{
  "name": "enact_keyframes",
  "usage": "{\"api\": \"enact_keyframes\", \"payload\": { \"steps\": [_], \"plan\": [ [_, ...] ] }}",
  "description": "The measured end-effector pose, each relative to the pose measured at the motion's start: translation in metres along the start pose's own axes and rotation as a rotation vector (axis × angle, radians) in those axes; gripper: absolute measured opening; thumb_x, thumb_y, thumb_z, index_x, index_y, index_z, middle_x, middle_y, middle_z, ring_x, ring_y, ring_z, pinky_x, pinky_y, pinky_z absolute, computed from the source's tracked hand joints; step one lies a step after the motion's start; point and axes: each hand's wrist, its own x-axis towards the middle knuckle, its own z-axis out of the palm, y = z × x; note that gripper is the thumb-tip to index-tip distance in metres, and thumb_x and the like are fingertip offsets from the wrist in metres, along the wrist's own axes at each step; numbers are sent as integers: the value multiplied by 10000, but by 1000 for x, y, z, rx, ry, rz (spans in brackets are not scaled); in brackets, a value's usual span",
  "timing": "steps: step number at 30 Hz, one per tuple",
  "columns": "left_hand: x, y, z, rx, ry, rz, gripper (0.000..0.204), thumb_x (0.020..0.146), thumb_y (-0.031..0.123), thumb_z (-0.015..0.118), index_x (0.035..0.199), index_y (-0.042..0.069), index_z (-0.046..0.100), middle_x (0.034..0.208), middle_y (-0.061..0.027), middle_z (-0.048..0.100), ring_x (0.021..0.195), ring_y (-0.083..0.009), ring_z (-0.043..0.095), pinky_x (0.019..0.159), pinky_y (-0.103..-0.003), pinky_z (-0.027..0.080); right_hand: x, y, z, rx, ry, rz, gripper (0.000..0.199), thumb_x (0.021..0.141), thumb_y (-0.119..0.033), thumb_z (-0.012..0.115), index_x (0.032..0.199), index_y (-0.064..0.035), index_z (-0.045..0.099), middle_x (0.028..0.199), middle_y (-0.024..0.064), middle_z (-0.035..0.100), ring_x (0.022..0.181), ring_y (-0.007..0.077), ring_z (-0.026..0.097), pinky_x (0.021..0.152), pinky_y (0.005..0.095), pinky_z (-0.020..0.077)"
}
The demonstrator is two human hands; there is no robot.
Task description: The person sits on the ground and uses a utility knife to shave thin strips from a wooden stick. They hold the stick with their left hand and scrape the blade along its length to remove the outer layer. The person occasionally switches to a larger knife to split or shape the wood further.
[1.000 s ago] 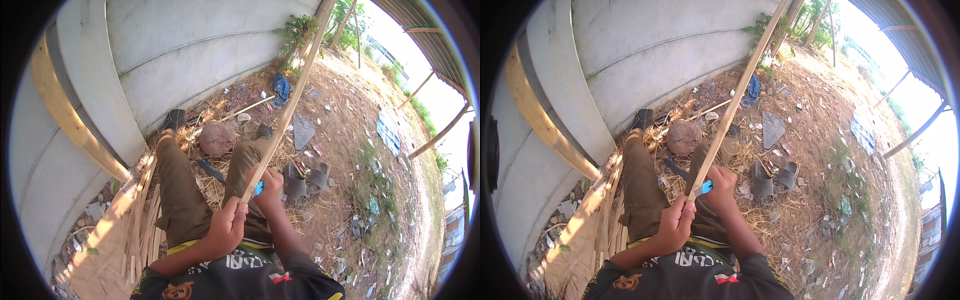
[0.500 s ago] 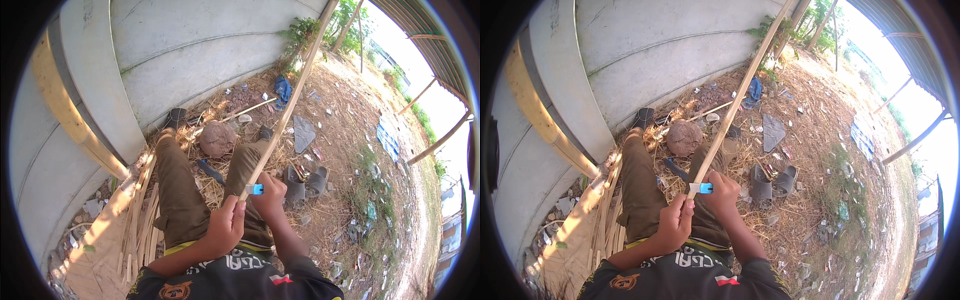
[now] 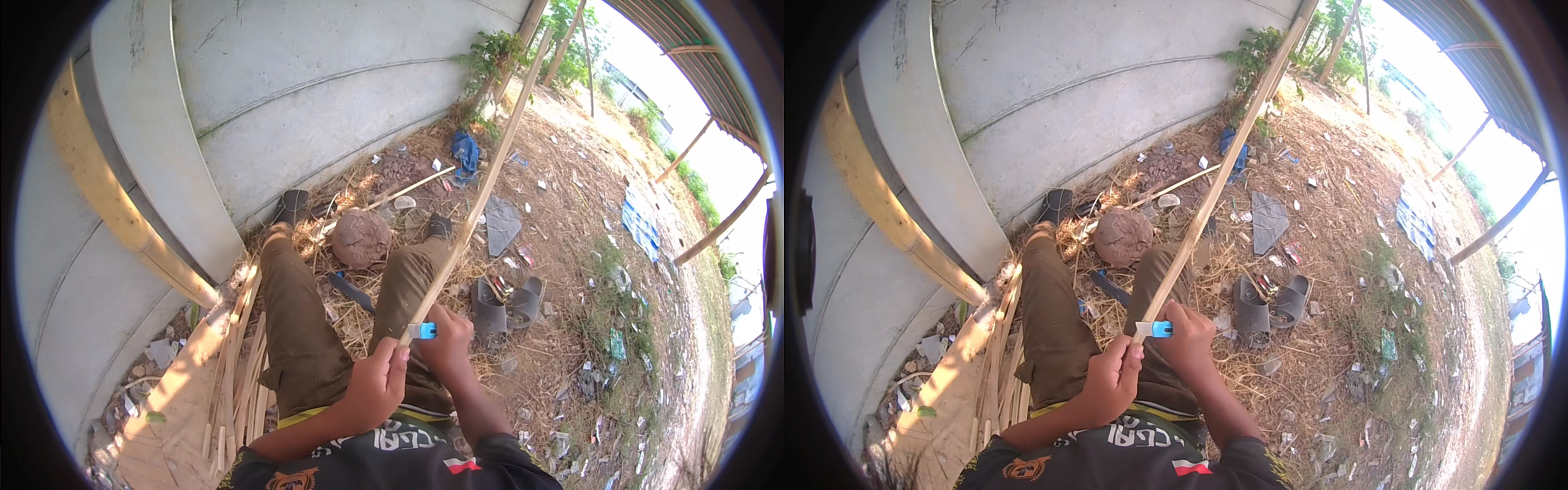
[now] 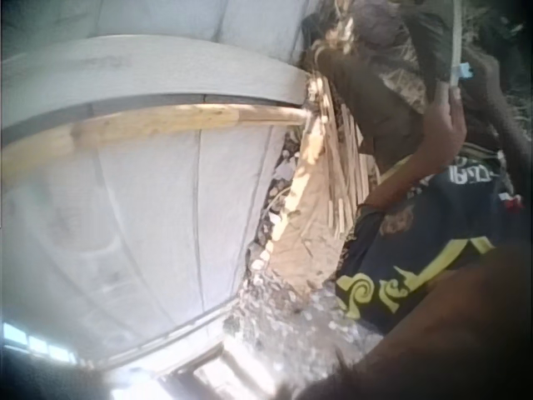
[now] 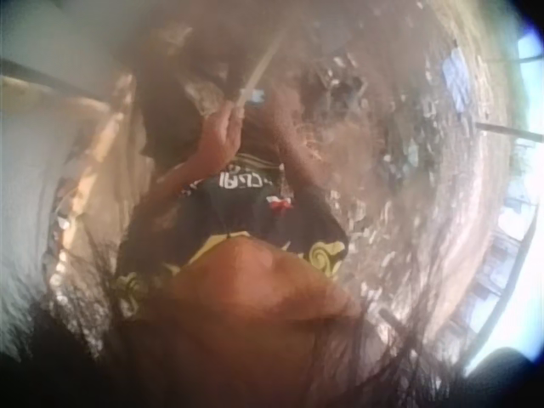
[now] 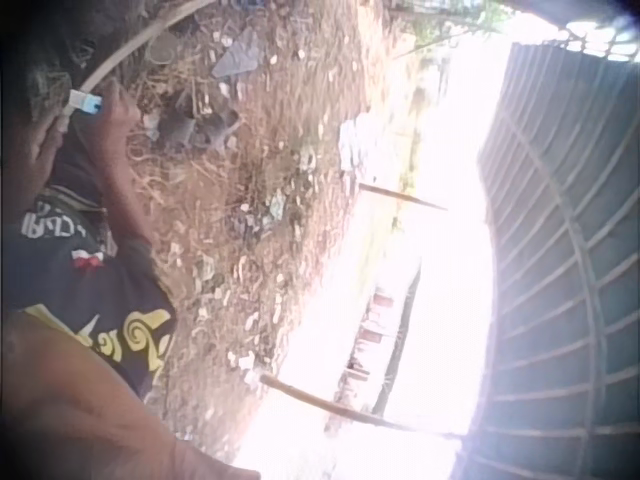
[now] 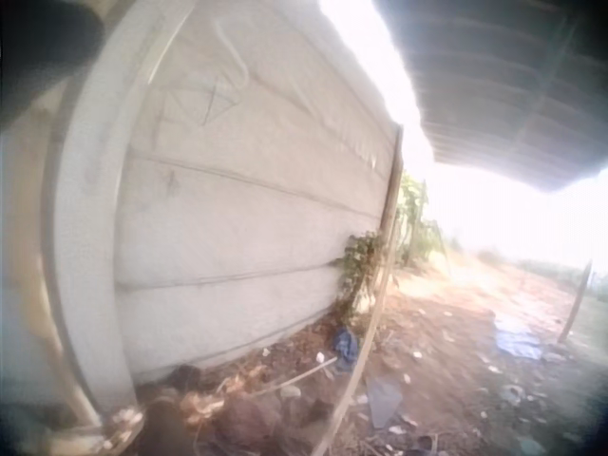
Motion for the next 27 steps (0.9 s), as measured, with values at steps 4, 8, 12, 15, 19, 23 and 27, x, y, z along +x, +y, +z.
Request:
{"api": "enact_keyframes", "payload": {
  "steps": [4,8,12,15,19,23,27],
  "plan": [
    [-2,1,-1,61,-47,-6,159,1077,163,522,1003,24,541,590,-147,510,468,-271,547,492,-379,403,22,15,7,-60,85,67,226,767,-129,781,679,-113,574,578,76,587,505,271,614,484,369,456],
    [-4,-2,4,56,-120,-24,226,1095,200,509,958,23,543,655,-17,512,595,-52,451,542,-267,395,56,31,3,36,224,409,137,771,-147,788,768,-88,664,595,81,607,517,284,615,490,375,456],
    [3,-2,-1,-70,-186,-75,254,1103,228,500,947,31,541,660,22,499,581,-28,428,523,-234,347,47,31,-3,74,165,237,140,777,-151,779,769,-78,660,587,85,591,511,290,603,482,377,447],
    [8,-5,-7,-238,-242,-153,259,1106,241,503,946,41,544,652,46,476,551,-18,392,503,-223,310,8,10,3,122,111,26,191,763,-130,764,706,-86,588,571,82,554,499,285,586,473,381,437],
    [9,-5,-9,-463,-313,-297,256,1113,242,492,939,57,530,632,61,434,533,-15,363,487,-220,289,12,3,-2,52,128,-14,276,726,-130,758,652,-101,493,560,76,514,487,278,571,462,386,422],
    [8,-3,-13,-622,-428,-374,256,1122,258,467,952,69,495,627,61,378,520,-14,347,471,-215,286,32,14,5,130,160,112,233,737,-136,757,707,-63,538,581,97,534,501,317,573,482,426,432],
    [3,-6,-13,-681,-509,-408,272,1131,292,431,981,70,480,677,47,353,509,-37,292,455,-233,257,61,22,-2,257,138,347,188,777,-102,755,774,-54,574,605,122,572,511,305,591,501,404,440]
  ]
}}
